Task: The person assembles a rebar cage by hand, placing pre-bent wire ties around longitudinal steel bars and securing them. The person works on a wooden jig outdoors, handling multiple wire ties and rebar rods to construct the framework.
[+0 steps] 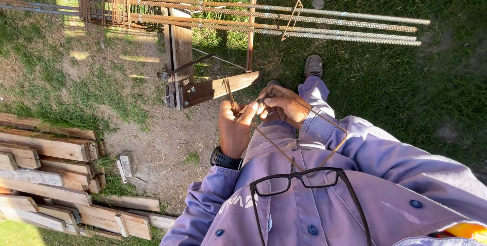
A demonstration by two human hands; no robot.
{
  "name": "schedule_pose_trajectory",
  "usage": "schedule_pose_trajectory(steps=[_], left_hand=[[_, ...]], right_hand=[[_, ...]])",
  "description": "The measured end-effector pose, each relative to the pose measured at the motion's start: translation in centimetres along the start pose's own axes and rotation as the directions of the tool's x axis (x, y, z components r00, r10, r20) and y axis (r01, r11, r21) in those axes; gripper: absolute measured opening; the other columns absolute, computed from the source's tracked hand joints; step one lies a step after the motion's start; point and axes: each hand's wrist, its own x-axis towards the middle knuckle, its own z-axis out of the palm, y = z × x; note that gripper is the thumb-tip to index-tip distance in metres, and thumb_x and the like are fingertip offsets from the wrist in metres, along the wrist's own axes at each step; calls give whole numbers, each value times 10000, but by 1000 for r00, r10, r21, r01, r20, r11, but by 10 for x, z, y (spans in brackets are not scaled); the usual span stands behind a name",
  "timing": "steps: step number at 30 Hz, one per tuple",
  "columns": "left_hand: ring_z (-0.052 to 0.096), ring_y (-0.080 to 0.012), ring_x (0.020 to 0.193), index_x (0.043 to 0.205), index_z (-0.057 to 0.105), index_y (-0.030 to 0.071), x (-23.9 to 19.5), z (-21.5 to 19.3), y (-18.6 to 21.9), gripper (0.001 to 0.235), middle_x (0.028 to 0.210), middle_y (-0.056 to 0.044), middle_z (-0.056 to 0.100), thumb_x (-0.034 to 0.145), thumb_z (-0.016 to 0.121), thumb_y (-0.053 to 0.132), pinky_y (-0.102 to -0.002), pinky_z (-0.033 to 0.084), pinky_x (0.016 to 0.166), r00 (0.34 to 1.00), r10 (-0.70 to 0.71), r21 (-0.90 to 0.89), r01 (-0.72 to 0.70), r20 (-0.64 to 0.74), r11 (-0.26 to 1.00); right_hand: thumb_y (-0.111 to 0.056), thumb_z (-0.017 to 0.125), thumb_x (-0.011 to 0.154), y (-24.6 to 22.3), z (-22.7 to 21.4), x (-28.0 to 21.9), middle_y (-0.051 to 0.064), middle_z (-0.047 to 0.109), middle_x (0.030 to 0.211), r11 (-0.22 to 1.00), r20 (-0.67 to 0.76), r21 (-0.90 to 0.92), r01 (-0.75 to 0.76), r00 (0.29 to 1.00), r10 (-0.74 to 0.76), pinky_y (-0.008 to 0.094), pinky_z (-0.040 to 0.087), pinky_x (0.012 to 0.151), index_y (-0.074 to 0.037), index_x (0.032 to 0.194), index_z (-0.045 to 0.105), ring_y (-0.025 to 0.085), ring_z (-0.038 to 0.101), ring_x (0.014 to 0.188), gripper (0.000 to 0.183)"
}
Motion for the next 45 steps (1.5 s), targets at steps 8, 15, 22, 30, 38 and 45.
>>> schedule_pose_trajectory(steps=[8, 15, 22, 30, 38, 45], left_hand=[[682, -171, 562, 868, 475, 63, 1, 4, -1, 334, 859, -226, 726, 823, 803, 20, -246, 548, 529, 994, -56, -241, 77, 93, 968], [650, -147, 479, 822, 411, 106, 9, 9, 8, 431, 705, -128, 654, 795, 832, 18, -240, 569, 476, 1000, 7, -340, -6, 2, 940], [715, -207, 552, 839, 474, 51, 21, 18, -23, 336, 827, -257, 727, 825, 809, 38, -287, 603, 531, 998, 60, -339, -49, 22, 939], [729, -233, 711, 879, 430, 80, 28, 35, -26, 316, 910, -270, 737, 871, 730, -19, -311, 611, 627, 980, 19, -415, 67, 200, 907], [740, -336, 732, 998, 564, -50, 33, 38, -23, 243, 929, -250, 733, 791, 686, -83, -379, 639, 548, 920, -219, -394, 342, 324, 853], [724, -313, 663, 1014, 547, 47, 26, 43, 12, 366, 977, -194, 753, 856, 676, 351, -387, 483, 463, 807, -446, -105, 520, 387, 848]], right_hand=[[-51, 658, 894, -16, -3, -19, 374, 695, 894, 970, -84, -233, -73, 995, 55, 489, 638, 542, -17, 1446, 420, 444, 732, 660, 603], [-442, 508, 1001, -30, -63, -74, 221, 752, 841, 983, -121, 139, -117, 984, 134, 387, 648, 545, -35, 1095, 657, 305, 764, 701, 444], [-236, 547, 1028, -54, -65, -126, 189, 712, 684, 998, -216, 3, 55, 975, -53, 297, 589, 513, 6, 950, 672, 263, 734, 607, 283], [-193, 611, 951, -94, -49, -171, 214, 700, 658, 958, -272, -281, 48, 954, -127, 272, 536, 387, 40, 1016, 664, 220, 663, 480, 248], [-323, 585, 912, -129, -33, -203, 42, 740, 1005, 119, 278, -941, 318, 923, -268, 323, 590, 741, -97, 1119, 684, 194, 728, 839, 322], [-303, 581, 958, -139, -72, -219, -4, 615, 842, -198, 283, -953, 230, 909, -305, 363, 494, 635, -163, 981, 725, 202, 617, 747, 202]])
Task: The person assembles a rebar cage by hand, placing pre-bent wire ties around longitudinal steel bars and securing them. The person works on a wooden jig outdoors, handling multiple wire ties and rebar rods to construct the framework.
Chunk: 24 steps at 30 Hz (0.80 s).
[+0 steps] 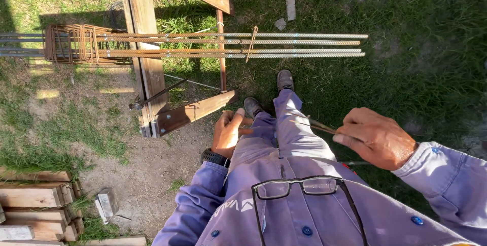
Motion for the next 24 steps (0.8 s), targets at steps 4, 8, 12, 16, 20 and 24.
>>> schedule_pose_trajectory(steps=[4, 8, 12, 16, 20, 24], left_hand=[[686, -239, 581, 865, 508, 132, 24, -17, -19, 228, 905, -200, 772, 948, 528, 344, -220, 308, 393, 998, 41, 2, -41, -54, 999], [632, -247, 586, 852, 516, 97, 27, -25, -25, 78, 791, -189, 686, 845, 576, 146, -258, 408, 427, 994, 103, -161, -108, -39, 981], [651, -217, 646, 832, 569, 85, 31, -26, -30, 73, 743, -102, 611, 853, 608, 142, -311, 534, 539, 979, 191, -132, -200, -77, 971], [661, -226, 773, 910, 642, 90, 24, -24, -27, 109, 900, -77, 566, 882, 669, 192, -370, 625, 732, 962, 260, -35, -263, -82, 964], [670, -157, 817, 1070, 649, -7, 19, -16, -23, 201, 906, -77, 568, 960, 608, 156, -352, 631, 789, 925, 375, -16, -376, -61, 926], [657, -176, 768, 1016, 664, -24, -5, -9, 0, 165, 853, -113, 605, 922, 660, 112, -333, 629, 707, 908, 403, -8, -406, -113, 914]], right_hand=[[-286, 611, 964, 40, -11, -17, 26, 674, 707, 796, -27, 165, -583, 804, 594, 364, 467, 623, -140, 976, 727, 168, 603, 617, 187], [-219, 599, 1032, 103, -7, -32, 133, 710, 885, 644, -143, 311, -699, 636, 758, 397, 533, 625, -35, 1061, 690, 250, 713, 694, 207], [-145, 615, 1082, 168, 6, -23, 118, 625, 774, 656, -363, 511, -555, 552, 751, 351, 587, 679, -38, 994, 641, 210, 670, 682, 141], [-126, 640, 1054, 216, 22, 11, 96, 580, 721, 642, -387, 629, -438, 540, 747, 290, 599, 617, -62, 919, 605, 168, 635, 622, 153], [-59, 678, 1033, 225, 45, 53, 206, 632, 782, 650, -430, 687, -325, 539, 724, 321, 660, 646, 13, 977, 689, 232, 707, 713, 91], [-46, 726, 974, 183, 53, 95, 237, 646, 772, 675, -398, 653, -344, 603, 692, 323, 647, 603, 49, 966, 696, 220, 691, 668, 100]])
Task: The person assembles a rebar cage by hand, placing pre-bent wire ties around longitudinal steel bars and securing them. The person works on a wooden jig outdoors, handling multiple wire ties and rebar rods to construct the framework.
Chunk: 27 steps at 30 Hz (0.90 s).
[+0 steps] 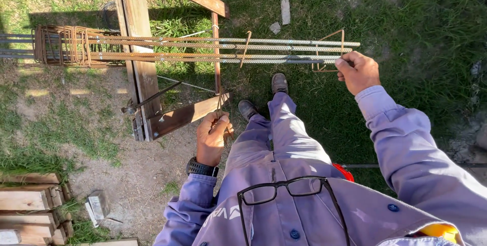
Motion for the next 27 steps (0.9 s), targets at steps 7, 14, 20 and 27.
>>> schedule_pose_trajectory(steps=[7, 14, 20, 27], left_hand=[[653, -186, 739, 975, 625, -7, -2, -14, 3, 196, 824, -133, 642, 892, 742, 127, -301, 605, 629, 990, 133, 74, -129, -50, 989], [622, -130, 748, 936, 597, 10, -4, -21, -2, 128, 777, -122, 687, 909, 719, 38, -291, 535, 644, 951, 300, 153, -286, -78, 946], [649, -164, 723, 947, 661, 19, 0, -35, -12, 137, 786, -128, 705, 862, 749, -39, -308, 553, 676, 910, 401, 199, -376, -104, 905], [604, -147, 722, 968, 706, 17, -5, -42, -2, 85, 819, -145, 717, 886, 695, -5, -301, 522, 710, 960, 260, 56, -255, -106, 965]], right_hand=[[-84, 720, 928, -25, 86, -12, 223, 675, 789, 993, 159, 73, -94, 984, 81, 288, 642, 575, 32, 971, 704, 191, 685, 636, 125], [-145, 731, 944, -47, 147, -11, 244, 688, 836, 989, 249, 92, -115, 965, 89, 279, 641, 565, 52, 1020, 683, 194, 709, 652, 217], [-189, 731, 934, -66, 167, -10, 109, 716, 755, 985, 247, -172, 11, 968, 33, 312, 619, 596, -64, 957, 738, 170, 724, 652, 127], [-206, 719, 937, -59, 147, -46, 61, 711, 734, 956, 289, -260, 135, 956, -57, 372, 556, 711, -140, 968, 764, 220, 689, 719, 85]])
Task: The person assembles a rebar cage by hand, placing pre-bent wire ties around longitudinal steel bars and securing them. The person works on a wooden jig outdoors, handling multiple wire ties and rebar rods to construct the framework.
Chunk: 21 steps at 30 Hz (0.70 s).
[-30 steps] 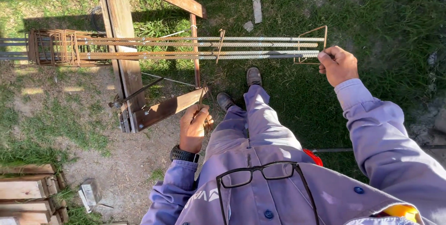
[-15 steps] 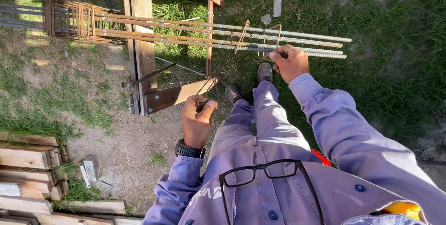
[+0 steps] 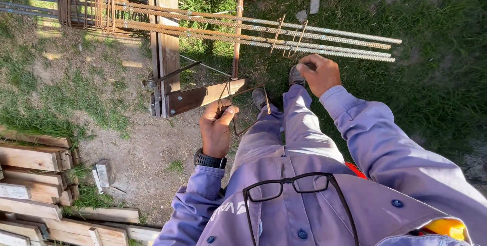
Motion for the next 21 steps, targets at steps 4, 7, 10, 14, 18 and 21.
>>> schedule_pose_trajectory(steps=[4, 7, 10, 14, 18, 21], left_hand=[[647, -167, 692, 976, 724, -8, -5, 7, 3, 141, 826, -189, 737, 848, 750, 47, -291, 550, 698, 996, -80, -103, 84, 48, 991], [680, -179, 693, 967, 712, -12, -8, 14, -8, 177, 842, -207, 744, 828, 793, 62, -286, 575, 686, 976, -158, -148, 180, 152, 973], [699, -165, 689, 937, 664, -32, -12, 27, -19, 215, 824, -206, 741, 802, 816, 38, -282, 598, 671, 973, -175, -202, 204, 154, 958], [706, -175, 657, 904, 629, -22, -11, 28, -32, 259, 805, -217, 737, 772, 845, 34, -279, 612, 636, 971, -175, -217, 208, 160, 954], [743, -242, 697, 897, 600, -27, -14, 27, -3, 284, 835, -256, 726, 826, 823, 134, -340, 633, 626, 962, -195, -194, 232, 191, 953], [718, -207, 618, 920, 609, -9, -11, 22, 3, 317, 833, -236, 736, 933, 719, 289, -250, 553, 499, 948, -264, -69, 280, 180, 958]], right_hand=[[-140, 745, 865, 11, 15, -43, 98, 707, 705, 960, 123, 267, -81, 991, 50, 286, 545, 637, -112, 956, 776, 145, 667, 689, 100], [-174, 817, 832, -9, 38, -90, 129, 734, 744, 897, 325, 441, -37, 938, -122, 328, 572, 674, -67, 943, 781, 153, 658, 733, 159], [-93, 787, 859, -70, 24, -123, 227, 723, 755, 779, 374, 555, 291, 750, -546, 317, 588, 632, 33, 1026, 756, 265, 708, 692, 211], [-233, 810, 846, -54, 31, -132, 136, 717, 823, 889, 424, 387, 245, 809, -407, 397, 563, 664, -113, 953, 768, 288, 711, 766, 166], [-265, 736, 878, -44, 11, -131, 87, 709, 860, 919, 331, 150, 364, 857, -394, 403, 582, 713, -175, 938, 755, 321, 710, 797, 110], [-262, 688, 902, -34, -16, -132, 129, 719, 908, 947, 305, 60, 316, 897, -319, 463, 581, 750, -176, 1018, 760, 379, 707, 879, 161]])
